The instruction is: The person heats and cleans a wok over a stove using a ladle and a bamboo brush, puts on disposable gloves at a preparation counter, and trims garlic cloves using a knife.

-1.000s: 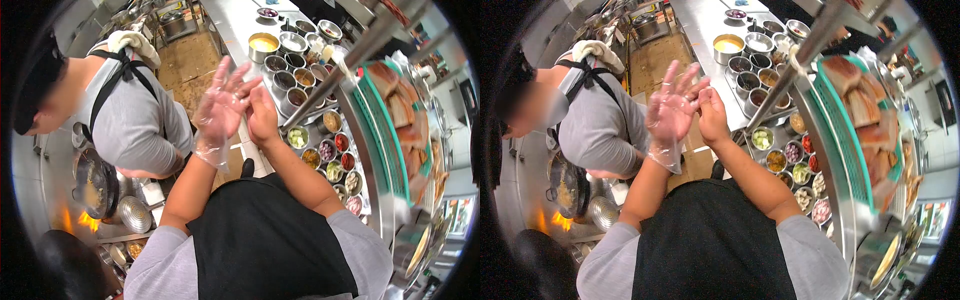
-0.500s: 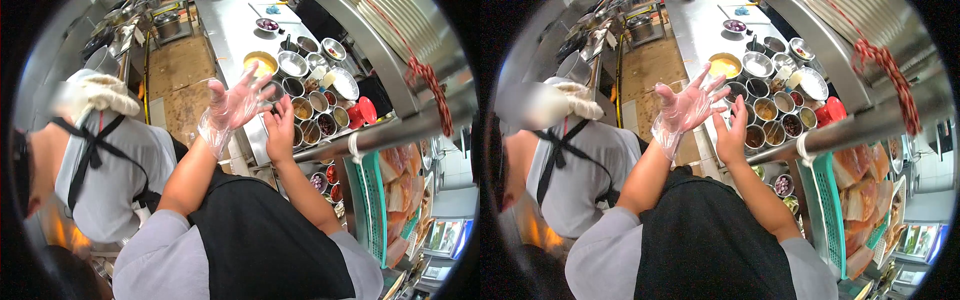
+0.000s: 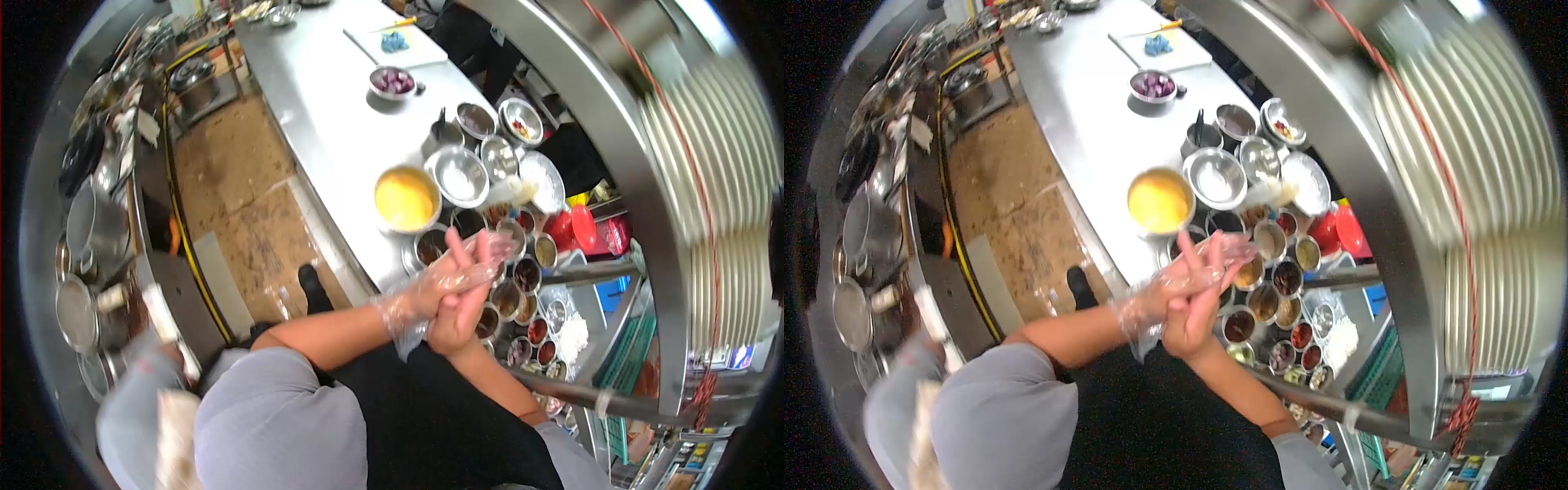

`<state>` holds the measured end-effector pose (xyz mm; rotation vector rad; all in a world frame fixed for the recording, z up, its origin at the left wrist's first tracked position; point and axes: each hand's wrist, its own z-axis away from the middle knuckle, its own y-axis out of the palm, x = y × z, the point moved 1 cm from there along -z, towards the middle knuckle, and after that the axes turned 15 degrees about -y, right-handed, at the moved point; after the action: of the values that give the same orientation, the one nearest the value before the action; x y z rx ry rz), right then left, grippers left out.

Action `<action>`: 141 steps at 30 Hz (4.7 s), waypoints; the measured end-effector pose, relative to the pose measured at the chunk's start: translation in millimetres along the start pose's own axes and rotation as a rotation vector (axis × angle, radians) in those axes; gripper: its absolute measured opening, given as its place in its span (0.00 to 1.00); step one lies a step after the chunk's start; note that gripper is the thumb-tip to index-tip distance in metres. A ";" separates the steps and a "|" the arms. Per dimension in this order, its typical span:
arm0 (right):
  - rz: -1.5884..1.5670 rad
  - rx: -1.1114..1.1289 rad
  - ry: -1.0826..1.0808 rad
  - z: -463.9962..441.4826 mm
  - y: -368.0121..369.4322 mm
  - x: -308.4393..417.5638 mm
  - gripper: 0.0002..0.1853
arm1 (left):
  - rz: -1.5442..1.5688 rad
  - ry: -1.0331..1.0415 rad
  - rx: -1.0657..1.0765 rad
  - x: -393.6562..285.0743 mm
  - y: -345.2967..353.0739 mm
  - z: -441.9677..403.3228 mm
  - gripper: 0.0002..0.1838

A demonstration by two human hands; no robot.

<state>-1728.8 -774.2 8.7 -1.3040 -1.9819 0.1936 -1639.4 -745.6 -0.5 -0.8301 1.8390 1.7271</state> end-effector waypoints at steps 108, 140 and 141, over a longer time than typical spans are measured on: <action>0.553 0.076 0.871 -801.9 1051.4 -424.8 0.19 | -1.840 -0.226 0.068 -920.0 -1223.4 -207.6 0.17; -0.142 -0.545 0.953 -856.3 1031.4 -372.8 0.11 | -0.376 -0.905 0.003 -973.6 -1117.4 -174.4 0.21; -0.141 -0.547 0.950 -861.9 1030.3 -373.6 0.11 | -0.377 -0.904 0.006 -972.6 -1118.2 -175.3 0.21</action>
<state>-338.0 -828.7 -72.7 -1.2174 -1.2938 -0.9299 -152.4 -839.9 -83.8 -0.2642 1.0015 1.4799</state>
